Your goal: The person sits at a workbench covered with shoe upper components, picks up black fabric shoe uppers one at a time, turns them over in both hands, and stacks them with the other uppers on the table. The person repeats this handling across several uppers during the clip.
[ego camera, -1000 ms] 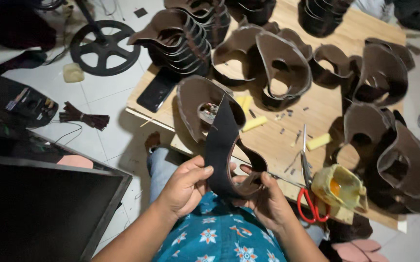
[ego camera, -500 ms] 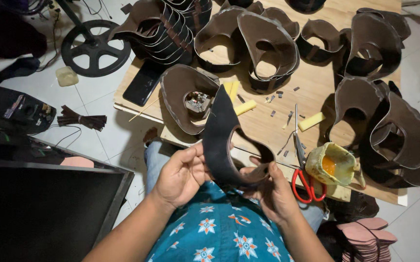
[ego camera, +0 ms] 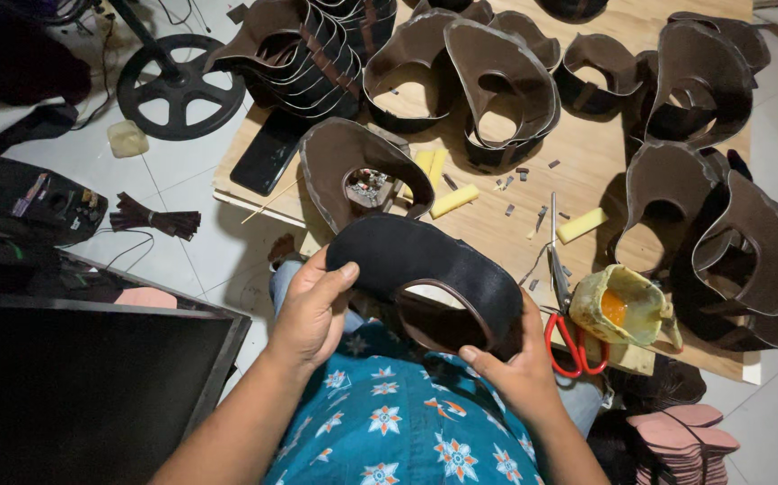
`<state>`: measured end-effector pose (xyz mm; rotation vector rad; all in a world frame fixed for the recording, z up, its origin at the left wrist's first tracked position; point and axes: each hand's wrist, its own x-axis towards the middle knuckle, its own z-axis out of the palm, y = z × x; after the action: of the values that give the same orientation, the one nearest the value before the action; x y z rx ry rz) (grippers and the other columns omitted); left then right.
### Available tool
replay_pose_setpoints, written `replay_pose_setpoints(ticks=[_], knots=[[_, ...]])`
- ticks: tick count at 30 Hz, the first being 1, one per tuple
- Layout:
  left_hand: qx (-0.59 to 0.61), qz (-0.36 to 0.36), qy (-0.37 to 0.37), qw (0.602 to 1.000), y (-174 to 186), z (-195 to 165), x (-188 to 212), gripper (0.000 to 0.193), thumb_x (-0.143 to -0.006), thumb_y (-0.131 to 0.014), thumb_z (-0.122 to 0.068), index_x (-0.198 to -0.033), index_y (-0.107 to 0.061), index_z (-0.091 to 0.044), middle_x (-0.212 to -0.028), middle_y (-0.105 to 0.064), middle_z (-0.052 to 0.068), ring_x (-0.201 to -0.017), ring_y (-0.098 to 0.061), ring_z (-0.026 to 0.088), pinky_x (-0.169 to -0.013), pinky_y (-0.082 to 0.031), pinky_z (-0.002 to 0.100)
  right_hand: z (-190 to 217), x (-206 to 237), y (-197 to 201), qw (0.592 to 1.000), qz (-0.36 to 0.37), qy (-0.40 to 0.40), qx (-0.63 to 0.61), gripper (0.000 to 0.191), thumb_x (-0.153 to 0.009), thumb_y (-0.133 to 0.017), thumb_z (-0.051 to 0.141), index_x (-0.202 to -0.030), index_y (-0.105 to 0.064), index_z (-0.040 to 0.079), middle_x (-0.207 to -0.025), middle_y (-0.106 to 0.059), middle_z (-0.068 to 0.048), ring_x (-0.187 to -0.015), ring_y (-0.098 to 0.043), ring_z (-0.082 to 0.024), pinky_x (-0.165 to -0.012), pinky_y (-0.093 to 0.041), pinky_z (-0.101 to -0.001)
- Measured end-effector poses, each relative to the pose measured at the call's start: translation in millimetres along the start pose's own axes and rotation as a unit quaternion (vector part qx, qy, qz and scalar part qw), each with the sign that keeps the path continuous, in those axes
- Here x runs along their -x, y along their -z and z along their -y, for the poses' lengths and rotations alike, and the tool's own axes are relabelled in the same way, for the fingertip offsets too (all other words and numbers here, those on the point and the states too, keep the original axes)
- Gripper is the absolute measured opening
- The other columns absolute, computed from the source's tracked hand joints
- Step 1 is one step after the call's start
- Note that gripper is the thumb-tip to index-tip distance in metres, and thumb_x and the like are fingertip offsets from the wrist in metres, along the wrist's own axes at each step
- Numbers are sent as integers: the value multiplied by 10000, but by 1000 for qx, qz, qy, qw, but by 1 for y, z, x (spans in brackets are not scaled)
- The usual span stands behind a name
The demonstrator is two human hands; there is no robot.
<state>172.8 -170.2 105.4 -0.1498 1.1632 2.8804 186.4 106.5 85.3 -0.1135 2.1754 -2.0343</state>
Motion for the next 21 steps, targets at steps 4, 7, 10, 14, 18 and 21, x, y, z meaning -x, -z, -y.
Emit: replay_pose_setpoints(ticks=[4, 7, 10, 14, 18, 21], knots=[[20, 1, -4, 1000, 8, 6, 0, 366, -967, -574, -21, -1321, -615, 60, -1306, -681, 159, -1237, -622, 249, -1138, -435, 397, 5, 3, -1, 999, 1, -23, -49, 998, -672, -786, -48, -1538, -303, 62, -1375, -565, -129, -1244, -590, -228, -1048, -475, -375], [24, 0, -8, 1000, 16, 12, -1, 363, -964, -576, -19, -1316, -623, 54, -1306, -681, 162, -1241, -622, 254, -1142, -434, 402, 1, 3, -3, 998, 3, -22, -65, 1005, -669, -777, -62, -1542, -294, 62, -1382, -558, -128, -1255, -584, -227, -1061, -468, -374], [28, -1, -5, 1000, 22, 15, -1, 353, -969, -578, -18, -1310, -629, 54, -1304, -682, 168, -1238, -623, 262, -1143, -434, 413, -3, 3, -4, 998, 1, -25, -55, 1008, -663, -775, -67, -1541, -297, 58, -1380, -556, -126, -1252, -588, -231, -1060, -475, -379], [32, 0, -1, 999, 26, 17, -2, 357, -964, -579, -16, -1312, -628, 48, -1304, -682, 164, -1243, -619, 263, -1148, -427, 415, -10, 2, -4, 998, -3, -27, -55, 1018, -660, -777, -67, -1545, -289, 52, -1382, -552, -125, -1256, -584, -232, -1055, -477, -375], [24, 5, 1, 1000, 26, 17, -1, 359, -974, -589, -35, -1321, -626, 50, -1308, -674, 172, -1231, -619, 267, -1144, -429, 420, -17, 3, 1, 997, -21, -62, -44, 1035, -635, -772, -86, -1541, -291, 54, -1357, -562, -130, -1220, -605, -235, -1003, -512, -383], [4, 14, -2, 1000, 26, 19, -1, 423, -967, -580, -105, -1365, -586, 38, -1357, -651, 148, -1275, -610, 231, -1166, -407, 392, -26, 1, 8, 996, -1, -4, -84, 943, -714, -746, -27, -1532, -280, 37, -1379, -545, -127, -1244, -590, -219, -1032, -501, -366]])
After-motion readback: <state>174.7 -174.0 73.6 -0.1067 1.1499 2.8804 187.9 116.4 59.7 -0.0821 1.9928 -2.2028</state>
